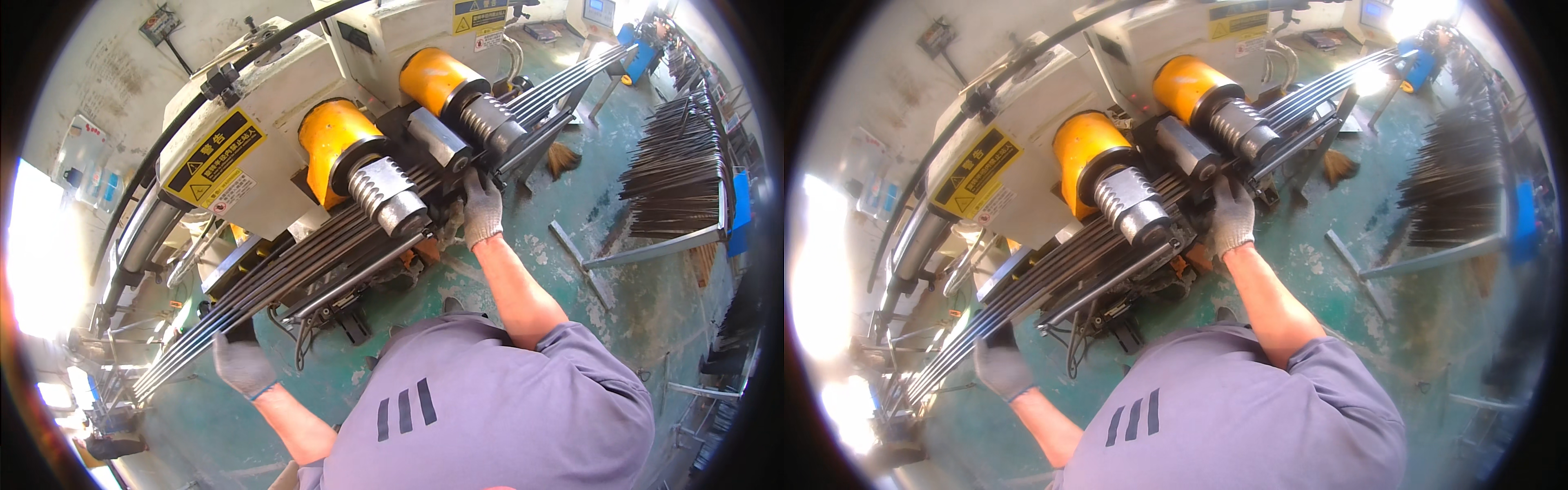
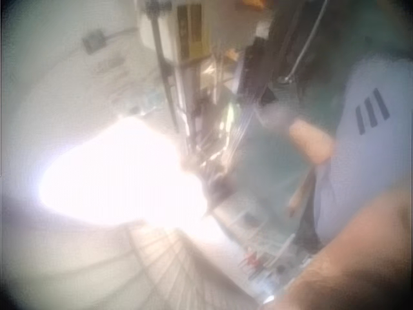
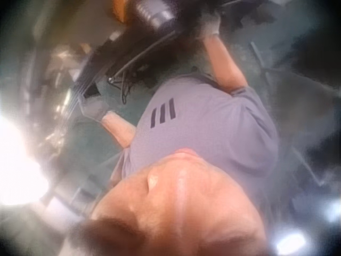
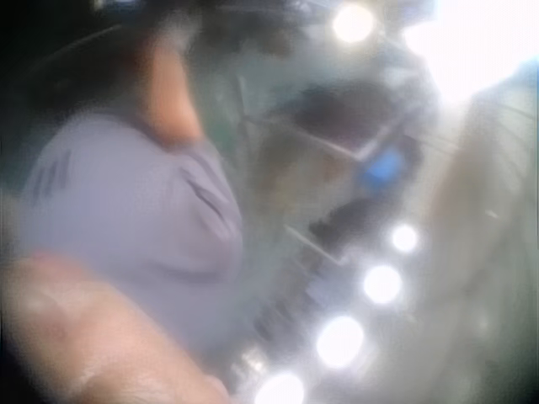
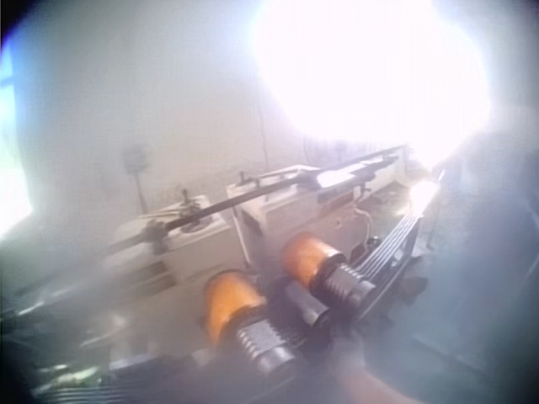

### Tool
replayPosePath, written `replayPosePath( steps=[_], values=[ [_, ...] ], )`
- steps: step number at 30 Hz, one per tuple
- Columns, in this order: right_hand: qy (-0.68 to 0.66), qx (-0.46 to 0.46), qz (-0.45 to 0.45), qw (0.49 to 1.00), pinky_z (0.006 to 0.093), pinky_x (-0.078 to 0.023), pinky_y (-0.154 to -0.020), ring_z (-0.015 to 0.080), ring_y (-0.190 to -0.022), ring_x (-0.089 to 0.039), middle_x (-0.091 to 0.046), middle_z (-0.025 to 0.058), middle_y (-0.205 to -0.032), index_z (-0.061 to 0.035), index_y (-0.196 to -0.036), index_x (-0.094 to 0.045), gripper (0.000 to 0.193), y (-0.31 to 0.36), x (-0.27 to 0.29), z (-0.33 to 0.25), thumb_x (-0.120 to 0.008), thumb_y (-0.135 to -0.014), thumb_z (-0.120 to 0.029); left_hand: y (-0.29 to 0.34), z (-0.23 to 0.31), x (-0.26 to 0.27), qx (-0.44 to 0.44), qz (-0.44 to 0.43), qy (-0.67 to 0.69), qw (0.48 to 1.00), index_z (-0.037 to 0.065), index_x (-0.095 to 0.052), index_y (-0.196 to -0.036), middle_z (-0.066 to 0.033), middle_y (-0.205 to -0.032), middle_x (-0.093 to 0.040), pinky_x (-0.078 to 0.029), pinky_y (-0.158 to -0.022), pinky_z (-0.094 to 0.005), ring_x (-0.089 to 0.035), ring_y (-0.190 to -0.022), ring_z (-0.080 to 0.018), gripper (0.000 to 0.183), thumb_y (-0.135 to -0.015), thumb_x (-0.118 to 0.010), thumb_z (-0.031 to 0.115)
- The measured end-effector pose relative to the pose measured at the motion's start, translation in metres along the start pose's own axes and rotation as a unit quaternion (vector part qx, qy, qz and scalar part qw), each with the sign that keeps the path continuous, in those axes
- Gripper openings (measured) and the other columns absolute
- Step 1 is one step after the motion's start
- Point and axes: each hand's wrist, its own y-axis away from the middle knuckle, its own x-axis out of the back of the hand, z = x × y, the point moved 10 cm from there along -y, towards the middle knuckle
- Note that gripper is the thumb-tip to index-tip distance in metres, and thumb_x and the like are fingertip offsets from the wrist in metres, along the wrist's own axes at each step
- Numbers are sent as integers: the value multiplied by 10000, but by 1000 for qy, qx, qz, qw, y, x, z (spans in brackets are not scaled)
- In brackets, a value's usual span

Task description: The person picks up metal rods from a pile on a trolley, feeds them through a rolling machine one at a time, and then places the bent rods onto a separate rack.

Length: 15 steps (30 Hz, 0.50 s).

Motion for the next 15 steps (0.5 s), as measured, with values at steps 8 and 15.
replayPosePath(
  steps=[8, 15],
  values=[
    [2, -6, 10, 1000, 338, -483, -970, 162, -1064, -607, -708, 53, -1185, 14, -1299, -684, 448, -38, 21, 13, -639, -1056, -359, -13, 139, -117, -230, 164, -441, 852, -101, -627, -1398, -191, -1316, -694, -524, -1049, -351, -666, -1174, -244, 418, -1101, -543, 182],
    [169, 54, -37, 983, 381, -484, -1032, 261, -1155, -664, -726, 162, -1235, 39, -1300, -656, 392, -51, 2, -1, -619, -997, -207, -36, 152, -227, -178, 78, -291, 937, -22, -678, -1371, -143, -1305, -686, -569, -964, -369, -681, -1155, -242, 400, -1096, -539, 232]
  ],
)
